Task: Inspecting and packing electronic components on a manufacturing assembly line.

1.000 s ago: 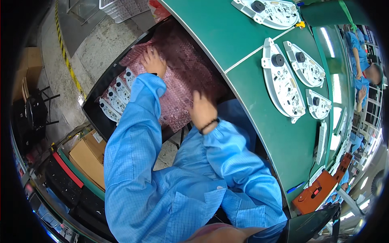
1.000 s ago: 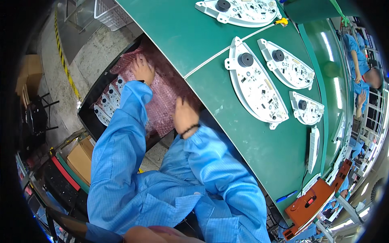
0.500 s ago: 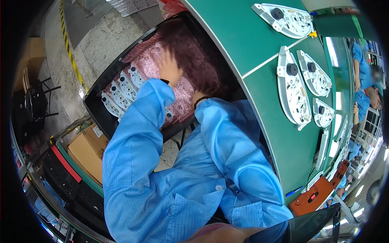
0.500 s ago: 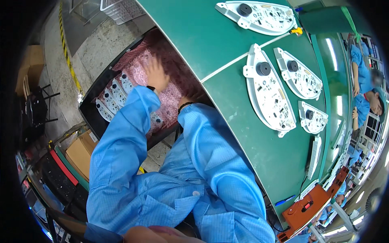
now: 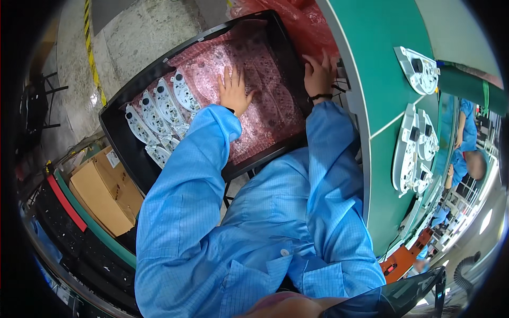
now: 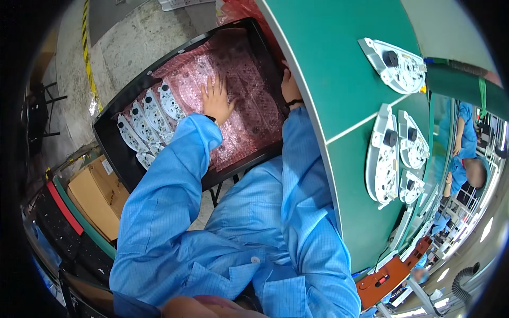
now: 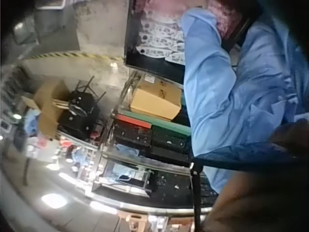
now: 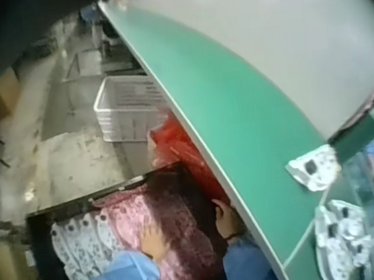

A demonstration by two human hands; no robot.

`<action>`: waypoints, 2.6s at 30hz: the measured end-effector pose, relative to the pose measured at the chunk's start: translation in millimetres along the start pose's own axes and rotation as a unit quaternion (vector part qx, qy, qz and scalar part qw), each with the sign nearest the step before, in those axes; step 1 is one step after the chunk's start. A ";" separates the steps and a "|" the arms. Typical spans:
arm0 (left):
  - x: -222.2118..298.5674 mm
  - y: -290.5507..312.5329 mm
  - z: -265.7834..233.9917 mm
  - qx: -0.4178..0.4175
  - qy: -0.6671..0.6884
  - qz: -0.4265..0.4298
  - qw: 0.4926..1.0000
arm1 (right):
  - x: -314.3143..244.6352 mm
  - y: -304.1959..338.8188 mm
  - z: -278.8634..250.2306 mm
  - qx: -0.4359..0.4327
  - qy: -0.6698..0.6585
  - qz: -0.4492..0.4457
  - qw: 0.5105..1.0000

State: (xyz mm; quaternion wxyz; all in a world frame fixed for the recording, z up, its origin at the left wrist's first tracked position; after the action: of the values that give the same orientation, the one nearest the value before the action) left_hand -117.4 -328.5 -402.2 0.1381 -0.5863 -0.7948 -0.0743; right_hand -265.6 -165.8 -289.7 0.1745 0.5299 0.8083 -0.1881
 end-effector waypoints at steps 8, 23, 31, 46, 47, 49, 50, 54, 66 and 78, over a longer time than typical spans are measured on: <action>-2.1 -0.8 -3.2 0.018 0.053 -0.005 0.998 | -11.9 -85.2 20.3 -0.093 0.259 0.015 0.961; -15.1 -0.2 -23.6 0.016 0.100 -0.031 0.994 | -176.6 95.2 -123.6 0.257 -0.080 -0.164 0.949; 8.5 24.6 -107.0 -0.075 0.786 -0.189 0.583 | -160.6 192.7 -90.6 0.062 -0.261 -0.037 0.963; -31.3 133.0 -93.7 -0.044 0.861 -0.329 0.384 | -167.9 274.7 -67.1 -0.045 -0.642 0.135 0.754; -45.9 160.3 -58.3 -0.049 0.859 -0.285 0.422 | -186.8 276.5 -59.9 -0.094 -0.775 0.211 0.589; -38.3 178.3 -34.6 -0.067 0.853 -0.239 0.459 | -203.3 266.8 -54.7 -0.135 -0.895 0.240 0.352; 7.1 167.7 -76.0 -0.080 0.914 -0.175 0.356 | -208.5 256.0 -67.6 -0.122 -0.885 0.311 0.325; 3.2 139.8 -134.0 -0.042 0.933 -0.149 0.325 | -200.2 238.2 -52.3 -0.164 -0.915 0.302 0.212; -225.9 170.6 -431.9 0.119 0.391 -0.290 0.865 | -251.3 184.3 -104.9 -0.104 -0.613 -0.115 0.774; -319.5 257.4 -216.5 0.130 0.204 -0.367 0.898 | -186.8 262.7 75.0 -0.162 -0.193 0.033 0.967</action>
State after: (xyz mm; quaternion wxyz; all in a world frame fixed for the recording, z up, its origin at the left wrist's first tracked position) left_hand 244.1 -602.8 -305.5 0.3345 -0.2016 -0.9108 -0.1338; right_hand 53.4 -253.7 -296.2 0.4165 0.4746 0.7613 -0.1471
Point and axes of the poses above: each hand's wrist, its own y-axis away from the middle knuckle, its own z-axis out of the palm, x = y × z, the point moved 10 cm from there along -y, towards the middle knuckle
